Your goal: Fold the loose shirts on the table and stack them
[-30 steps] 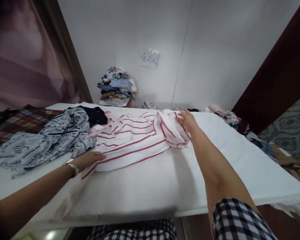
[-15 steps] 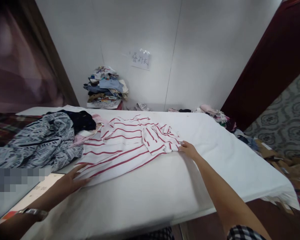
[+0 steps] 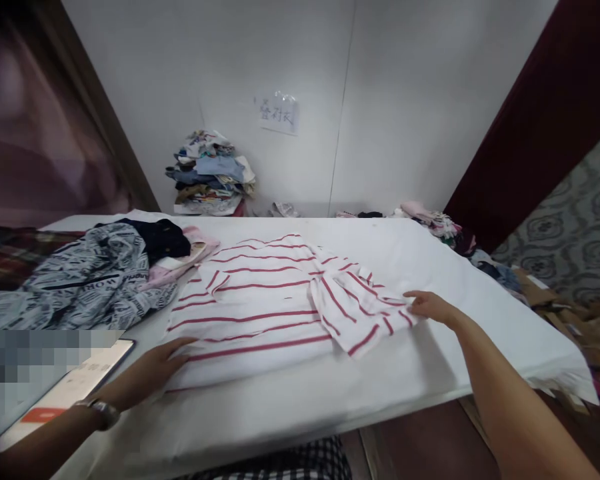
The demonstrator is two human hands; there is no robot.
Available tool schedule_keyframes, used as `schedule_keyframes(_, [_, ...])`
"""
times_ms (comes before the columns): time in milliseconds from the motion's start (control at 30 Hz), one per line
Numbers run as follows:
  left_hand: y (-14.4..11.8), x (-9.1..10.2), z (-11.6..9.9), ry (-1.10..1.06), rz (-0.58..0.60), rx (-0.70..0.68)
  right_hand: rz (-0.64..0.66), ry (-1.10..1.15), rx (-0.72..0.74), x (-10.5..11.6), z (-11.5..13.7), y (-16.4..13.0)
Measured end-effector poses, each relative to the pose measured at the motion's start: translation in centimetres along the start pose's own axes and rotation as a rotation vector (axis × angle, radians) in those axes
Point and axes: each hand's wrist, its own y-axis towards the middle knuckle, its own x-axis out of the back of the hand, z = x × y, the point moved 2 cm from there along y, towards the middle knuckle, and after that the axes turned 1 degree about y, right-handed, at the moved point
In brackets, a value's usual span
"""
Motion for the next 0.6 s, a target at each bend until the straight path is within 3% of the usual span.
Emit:
schedule_keyframes(100, [-0.1,-0.7,-0.1,-0.007,0.041,-0.011,-0.086,0.006,0.025,-0.6,-0.6,-0.6])
schedule_keyframes(167, [0.1,-0.3,-0.4,-0.031,0.021,-0.006,-0.229,0.028,0.127,-1.9,0.9,-0.4])
schedule_keyframes(233, [0.3,0.4,-1.0,-0.056,0.001,0.014,-0.279,0.028,0.229,-3.9,3.2,0.1])
schedule_keyframes(367, [0.1,1.4,-2.4,-0.089,-0.061,0.048,-0.16,-0.07,0.379,-9.5,8.3,1.7])
schedule_keyframes(467, [-0.1,1.3,-3.0,-0.117,-0.12,0.081,-0.084,-0.215,0.368,-13.1,10.8,3.0])
schedule_keyframes(600, [-0.2,1.0,-2.8,-0.162,-0.158,0.112,-0.012,-0.317,0.369,-15.3,12.6,4.4])
